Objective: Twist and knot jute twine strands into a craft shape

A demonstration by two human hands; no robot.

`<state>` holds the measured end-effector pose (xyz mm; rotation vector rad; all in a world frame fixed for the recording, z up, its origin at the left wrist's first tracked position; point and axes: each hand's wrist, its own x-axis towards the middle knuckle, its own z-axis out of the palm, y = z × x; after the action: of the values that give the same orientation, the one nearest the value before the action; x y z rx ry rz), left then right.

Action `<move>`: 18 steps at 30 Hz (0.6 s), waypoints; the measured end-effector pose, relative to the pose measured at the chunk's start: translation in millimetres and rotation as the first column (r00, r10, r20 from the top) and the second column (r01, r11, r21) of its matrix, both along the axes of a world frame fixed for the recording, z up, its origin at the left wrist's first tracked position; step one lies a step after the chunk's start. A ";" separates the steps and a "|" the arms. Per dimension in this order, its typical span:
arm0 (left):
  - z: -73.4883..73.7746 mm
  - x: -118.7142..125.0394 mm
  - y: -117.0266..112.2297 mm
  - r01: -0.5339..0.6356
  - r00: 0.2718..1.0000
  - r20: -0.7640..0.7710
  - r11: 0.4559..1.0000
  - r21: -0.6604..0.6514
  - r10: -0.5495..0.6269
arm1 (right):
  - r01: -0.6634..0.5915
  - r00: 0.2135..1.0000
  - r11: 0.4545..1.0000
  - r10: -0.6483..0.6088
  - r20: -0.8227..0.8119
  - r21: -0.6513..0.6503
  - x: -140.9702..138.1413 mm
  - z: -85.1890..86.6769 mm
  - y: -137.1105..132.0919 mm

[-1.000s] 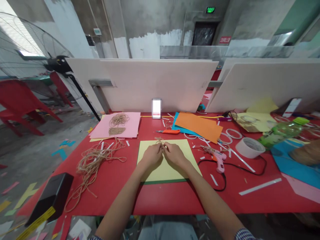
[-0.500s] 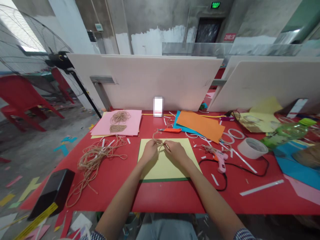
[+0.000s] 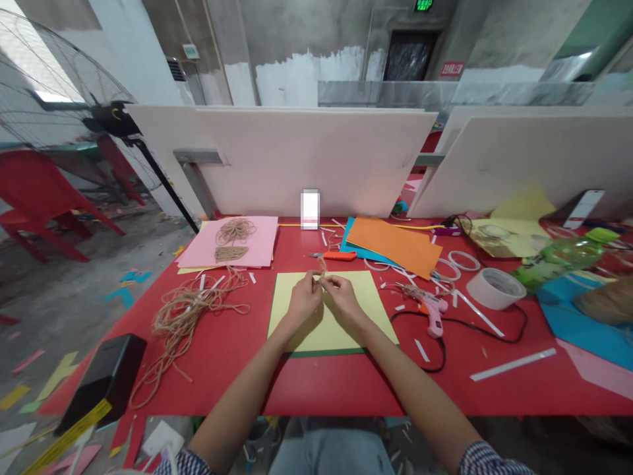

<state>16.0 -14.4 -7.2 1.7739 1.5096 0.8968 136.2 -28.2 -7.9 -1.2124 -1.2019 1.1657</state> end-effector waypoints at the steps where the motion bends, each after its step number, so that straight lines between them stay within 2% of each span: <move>1: 0.7 -0.3 -1.3 -0.014 1.000 -0.023 1.000 0.023 0.014 | -0.015 0.993 0.997 0.007 -0.122 -0.070 -2.0 -1.8 -0.3; 4: 2.9 -2.0 -4.9 -0.013 0.998 -0.053 0.994 0.111 0.019 | -0.107 0.941 0.965 0.020 -0.337 -0.241 -4.4 -4.6 0.3; 7: 5.5 -3.4 -8.3 0.032 0.993 -0.117 0.987 0.159 -0.014 | -0.175 0.905 0.945 0.044 -0.423 -0.276 -2.7 -5.1 2.8; 9: 6.8 -4.1 -9.8 0.044 0.985 -0.171 0.988 0.148 -0.018 | -0.174 0.903 0.946 0.041 -0.428 -0.275 -0.5 -5.7 4.8; 13: 5.7 -7.2 -6.7 -0.014 0.980 -0.195 0.993 0.115 0.036 | -0.071 0.944 0.962 -0.021 -0.329 -0.265 5.4 -7.5 8.4; 16: 2.3 -11.9 0.5 -0.104 0.984 -0.122 0.979 0.176 0.126 | 0.025 0.984 0.986 -0.053 -0.169 -0.163 9.5 -6.5 10.0; 18: 1.0 -15.2 4.8 -0.129 0.986 -0.074 0.966 0.225 0.149 | 0.040 0.999 0.997 -0.042 -0.032 -0.065 10.8 -5.0 10.3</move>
<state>0.8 -9.5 -6.2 1.9048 1.6645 1.1029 146.9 -17.9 -12.9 -1.2553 -1.1178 1.1975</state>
